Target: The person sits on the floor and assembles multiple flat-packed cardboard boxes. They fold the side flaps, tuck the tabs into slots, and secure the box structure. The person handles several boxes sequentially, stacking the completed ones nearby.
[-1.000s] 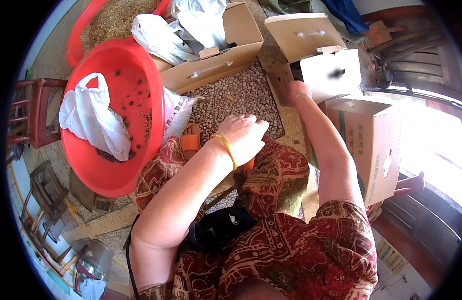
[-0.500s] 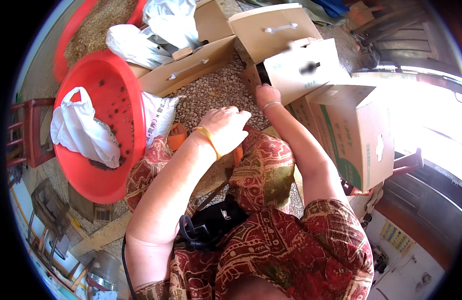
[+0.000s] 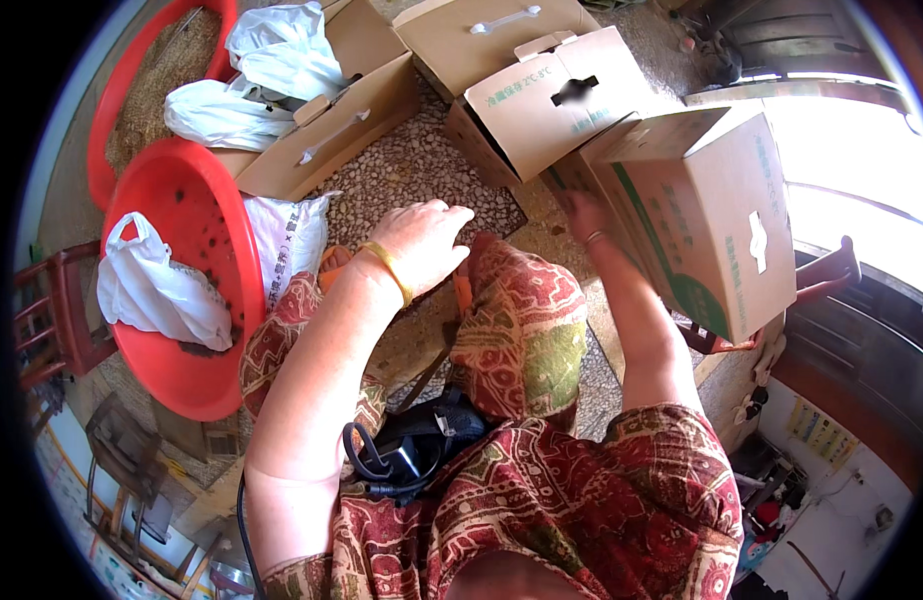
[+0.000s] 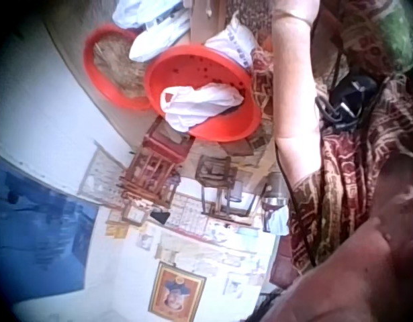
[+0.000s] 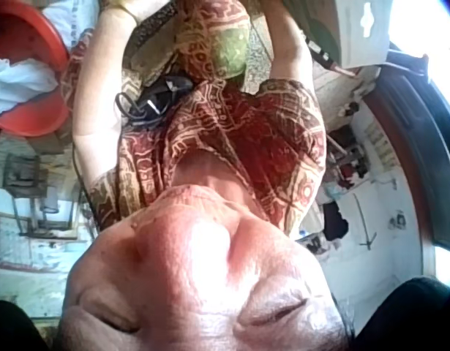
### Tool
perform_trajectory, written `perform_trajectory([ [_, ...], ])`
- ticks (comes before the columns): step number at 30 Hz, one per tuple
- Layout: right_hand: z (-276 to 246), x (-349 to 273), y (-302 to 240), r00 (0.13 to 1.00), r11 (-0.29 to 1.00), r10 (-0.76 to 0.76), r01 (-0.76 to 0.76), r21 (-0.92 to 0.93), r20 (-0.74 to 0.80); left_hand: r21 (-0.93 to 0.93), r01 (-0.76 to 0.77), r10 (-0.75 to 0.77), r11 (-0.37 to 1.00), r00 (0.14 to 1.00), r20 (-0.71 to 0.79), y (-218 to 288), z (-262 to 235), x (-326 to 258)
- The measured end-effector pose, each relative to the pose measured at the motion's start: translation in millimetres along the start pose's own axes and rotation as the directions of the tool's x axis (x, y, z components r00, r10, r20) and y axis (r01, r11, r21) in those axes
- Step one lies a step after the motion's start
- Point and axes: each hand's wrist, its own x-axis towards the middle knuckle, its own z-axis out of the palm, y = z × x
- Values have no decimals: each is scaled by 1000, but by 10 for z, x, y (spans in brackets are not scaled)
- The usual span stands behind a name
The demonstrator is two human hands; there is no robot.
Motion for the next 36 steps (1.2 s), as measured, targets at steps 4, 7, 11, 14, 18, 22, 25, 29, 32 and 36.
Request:
perform_trajectory([
  [4,-84,208,205,957,967,248,-255,24,152,4,15,-15,1000,1000,7,-13,67,106],
  [7,82,470,400,944,951,309,-308,-27,114,14,32,-32,999,999,24,0,45,187],
  [11,142,787,1074,937,937,348,-348,-20,-19,43,22,-24,999,998,52,-93,159,281],
  [14,-20,982,1313,913,913,407,-407,9,36,36,71,-75,997,991,112,-73,116,336],
  [18,-203,1075,1304,888,887,457,-459,54,43,37,60,-64,998,989,134,-79,140,483],
  [22,-475,1046,364,927,960,223,-155,234,-300,74,33,-44,997,988,148,-40,132,619],
  [25,-747,755,-672,932,949,-127,214,233,-338,93,-14,-1,996,987,160,32,164,729],
  [29,-494,624,-1242,921,923,-384,384,-21,-66,118,-55,36,991,987,159,193,129,788],
  [32,-442,681,-1249,961,959,-277,275,-70,-15,114,-69,56,991,992,113,244,123,709],
  [36,-271,703,-1337,986,973,-164,159,-168,-14,123,-17,7,992,996,86,201,111,486],
])
